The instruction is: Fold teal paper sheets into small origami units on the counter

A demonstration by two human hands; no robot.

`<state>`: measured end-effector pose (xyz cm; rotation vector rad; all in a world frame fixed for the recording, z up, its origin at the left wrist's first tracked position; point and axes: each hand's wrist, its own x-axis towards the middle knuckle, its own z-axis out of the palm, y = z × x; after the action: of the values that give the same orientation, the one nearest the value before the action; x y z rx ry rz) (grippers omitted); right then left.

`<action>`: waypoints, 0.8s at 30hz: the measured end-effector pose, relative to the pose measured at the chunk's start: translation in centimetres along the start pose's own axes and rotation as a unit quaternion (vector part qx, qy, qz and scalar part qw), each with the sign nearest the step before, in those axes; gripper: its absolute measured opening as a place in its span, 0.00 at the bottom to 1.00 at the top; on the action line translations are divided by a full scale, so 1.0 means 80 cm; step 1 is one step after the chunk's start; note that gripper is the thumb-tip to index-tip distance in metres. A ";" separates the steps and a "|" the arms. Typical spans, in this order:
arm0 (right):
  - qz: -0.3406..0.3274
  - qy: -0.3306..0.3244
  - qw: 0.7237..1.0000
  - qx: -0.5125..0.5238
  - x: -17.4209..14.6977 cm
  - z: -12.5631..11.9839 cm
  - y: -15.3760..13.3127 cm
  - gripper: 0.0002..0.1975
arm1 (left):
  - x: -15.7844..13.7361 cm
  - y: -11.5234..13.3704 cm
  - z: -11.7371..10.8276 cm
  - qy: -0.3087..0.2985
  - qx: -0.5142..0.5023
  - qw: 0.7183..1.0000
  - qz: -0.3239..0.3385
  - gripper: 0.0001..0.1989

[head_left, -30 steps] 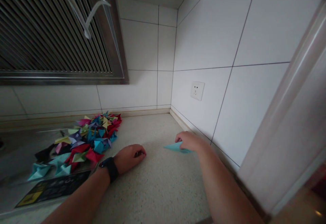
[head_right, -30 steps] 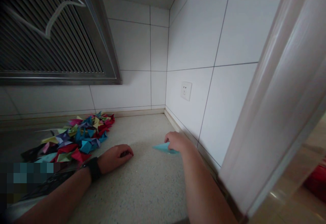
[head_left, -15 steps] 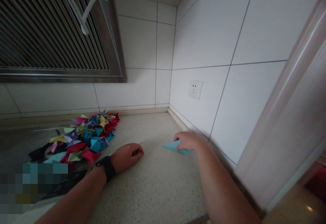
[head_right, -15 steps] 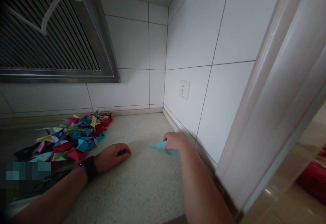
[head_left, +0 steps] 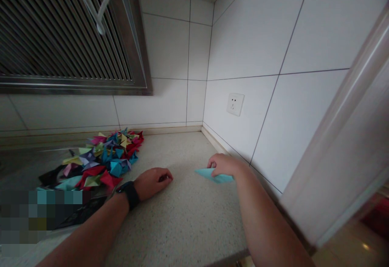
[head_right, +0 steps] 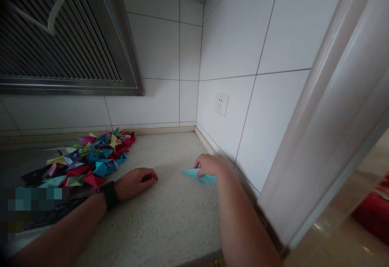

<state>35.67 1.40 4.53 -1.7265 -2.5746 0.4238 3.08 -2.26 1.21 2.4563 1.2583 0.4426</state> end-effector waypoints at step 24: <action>0.010 0.048 0.997 -0.060 -0.012 -0.012 -0.010 0.12 | -0.001 0.004 -0.001 -0.004 0.002 1.000 0.000 0.15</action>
<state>35.50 0.47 5.79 -1.7627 -2.5648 0.1855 3.19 -2.46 1.43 2.4584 1.2569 0.4291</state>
